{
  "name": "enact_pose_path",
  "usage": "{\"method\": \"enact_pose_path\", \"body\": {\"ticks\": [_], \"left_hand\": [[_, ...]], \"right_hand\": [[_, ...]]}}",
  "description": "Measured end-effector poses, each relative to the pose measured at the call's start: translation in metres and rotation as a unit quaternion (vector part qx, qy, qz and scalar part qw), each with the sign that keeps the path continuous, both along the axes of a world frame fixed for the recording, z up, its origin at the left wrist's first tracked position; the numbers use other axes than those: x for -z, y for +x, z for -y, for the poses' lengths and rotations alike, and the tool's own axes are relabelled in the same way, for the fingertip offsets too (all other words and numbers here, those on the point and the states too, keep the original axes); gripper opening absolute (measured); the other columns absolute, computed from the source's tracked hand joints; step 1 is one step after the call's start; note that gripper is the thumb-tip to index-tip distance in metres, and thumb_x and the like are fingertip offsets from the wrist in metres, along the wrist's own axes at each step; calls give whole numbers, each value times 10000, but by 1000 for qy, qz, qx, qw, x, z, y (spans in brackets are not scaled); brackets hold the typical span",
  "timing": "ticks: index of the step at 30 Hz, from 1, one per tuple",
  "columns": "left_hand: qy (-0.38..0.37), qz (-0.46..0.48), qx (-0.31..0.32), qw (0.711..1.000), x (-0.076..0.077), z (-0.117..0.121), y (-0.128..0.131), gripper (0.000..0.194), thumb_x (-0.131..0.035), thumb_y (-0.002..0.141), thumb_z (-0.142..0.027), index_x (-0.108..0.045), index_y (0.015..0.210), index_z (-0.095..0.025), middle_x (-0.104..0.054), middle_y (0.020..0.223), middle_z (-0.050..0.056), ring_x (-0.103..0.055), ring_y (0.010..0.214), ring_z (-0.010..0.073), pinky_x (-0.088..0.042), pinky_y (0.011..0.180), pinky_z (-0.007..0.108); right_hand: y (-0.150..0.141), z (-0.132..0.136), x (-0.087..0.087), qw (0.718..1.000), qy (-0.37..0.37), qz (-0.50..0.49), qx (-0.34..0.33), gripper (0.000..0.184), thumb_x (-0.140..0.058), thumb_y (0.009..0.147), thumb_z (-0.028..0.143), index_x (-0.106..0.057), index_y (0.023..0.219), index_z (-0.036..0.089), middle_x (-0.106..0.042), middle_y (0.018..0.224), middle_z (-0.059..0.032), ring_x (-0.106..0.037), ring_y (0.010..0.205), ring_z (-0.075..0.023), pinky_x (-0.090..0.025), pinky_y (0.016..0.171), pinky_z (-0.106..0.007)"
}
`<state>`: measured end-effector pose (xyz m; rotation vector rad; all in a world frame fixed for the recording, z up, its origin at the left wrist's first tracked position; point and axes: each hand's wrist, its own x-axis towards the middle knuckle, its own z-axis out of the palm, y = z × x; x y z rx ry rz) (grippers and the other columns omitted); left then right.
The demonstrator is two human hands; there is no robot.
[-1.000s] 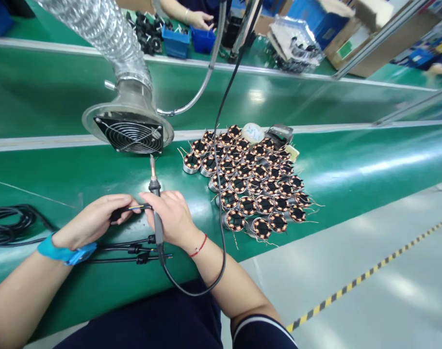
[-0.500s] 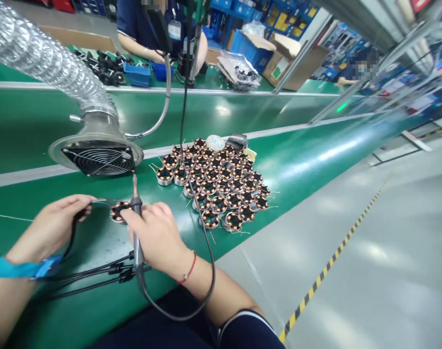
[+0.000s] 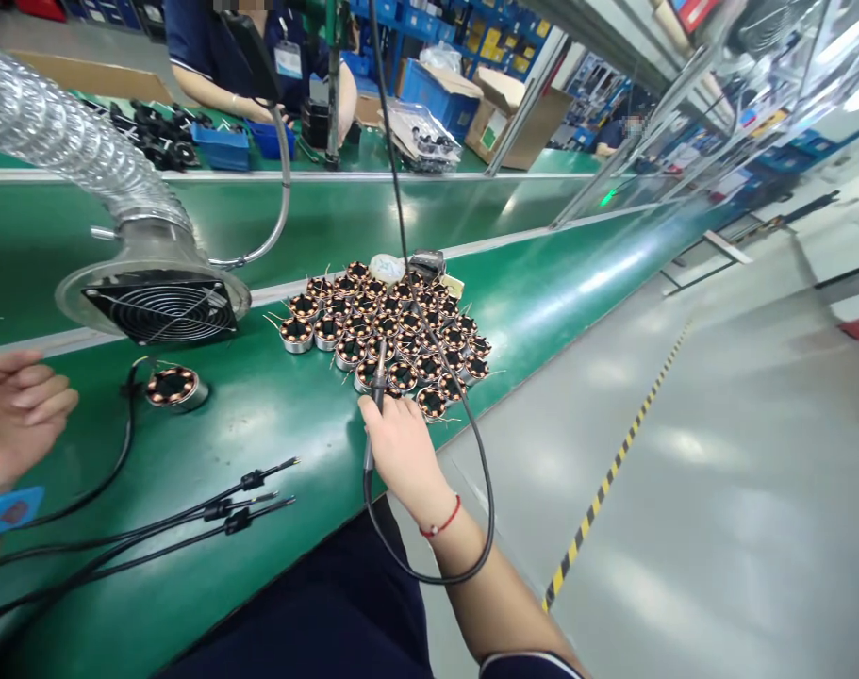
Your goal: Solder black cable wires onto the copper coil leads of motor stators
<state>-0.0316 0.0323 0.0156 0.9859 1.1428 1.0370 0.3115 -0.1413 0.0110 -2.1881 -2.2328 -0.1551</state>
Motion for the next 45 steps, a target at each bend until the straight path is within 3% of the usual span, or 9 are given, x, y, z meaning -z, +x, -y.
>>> {"method": "enact_pose_path", "body": {"ticks": [3, 5, 9, 13, 20, 28, 34, 39, 45], "left_hand": [[-88, 117, -36, 989, -22, 26, 13, 112, -630, 772, -315, -612, 738, -210, -473, 668, 10, -337, 561, 111, -283, 450, 240], [-97, 57, -4, 994, -21, 41, 22, 50, -654, 716, -250, -643, 710, -202, -504, 677, 6, -356, 566, 106, -294, 474, 235], [-2, -244, 165, 956, 14, 64, 35, 187, -640, 732, -367, -717, 769, -200, -643, 800, 41, -538, 746, 189, -431, 716, 324], [50, -322, 268, 907, 42, 78, 39, 321, -510, 819, -427, -699, 901, -182, -674, 1006, 77, -585, 970, 249, -407, 928, 383], [-50, -231, 158, 959, 33, 71, 37, 372, -516, 806, -485, -628, 946, -159, -589, 759, 7, -514, 686, 154, -411, 663, 269], [-15, -241, 178, 954, 36, 56, 42, 369, -541, 809, -514, -617, 739, -160, -573, 711, 9, -478, 687, 154, -367, 637, 251], [-98, -179, 221, 954, 29, 57, 31, 380, -585, 815, -531, -646, 851, -157, -527, 706, -15, -357, 554, 86, -262, 522, 215], [-137, -58, 178, 973, 32, 50, 55, 319, -638, 802, -446, -591, 793, -131, -416, 617, -48, -248, 485, 47, -144, 479, 213], [-99, -98, 143, 980, 32, 52, 63, 343, -529, 874, -491, -591, 935, -159, -477, 723, -23, -299, 518, 60, -217, 482, 210]], "right_hand": [[-10, -7, 6, 1000, 9, -1, 9, 282, -507, 907, 154, -522, 1187, 177, -605, 917, -81, -582, 790, -226, -440, 778, -355], [-20, -16, 4, 1000, 14, -23, 3, 282, -511, 911, 188, -518, 1193, 178, -613, 918, -83, -590, 750, -217, -450, 740, -347], [-41, -42, 0, 987, -15, -153, -50, 325, -470, 907, 159, -479, 1230, 196, -643, 1001, -79, -629, 792, -201, -482, 744, -327], [-51, -70, 1, 950, -33, -267, -161, 470, -407, 834, 30, -441, 1270, 202, -638, 1135, -79, -625, 980, -205, -485, 877, -363], [-62, -92, 11, 899, -98, -304, -299, 538, -459, 813, 24, -395, 1327, 172, -500, 1394, -127, -490, 1246, -234, -428, 1030, -425], [-73, -97, 19, 902, -98, -312, -282, 473, -579, 875, 209, -404, 1314, 184, -602, 1172, -111, -552, 1051, -232, -484, 934, -442], [-70, -98, 32, 872, -92, -367, -311, 535, -595, 869, 200, -381, 1359, 178, -583, 1212, -109, -540, 1077, -211, -473, 954, -400], [-74, -101, 46, 862, -68, -401, -302, 528, -636, 864, 274, -412, 1333, 181, -594, 1193, -100, -548, 1029, -201, -490, 920, -373], [-55, -93, 35, 887, -62, -370, -270, 537, -595, 886, 273, -356, 1363, 208, -589, 1189, -93, -548, 1078, -228, -474, 950, -415]]}}
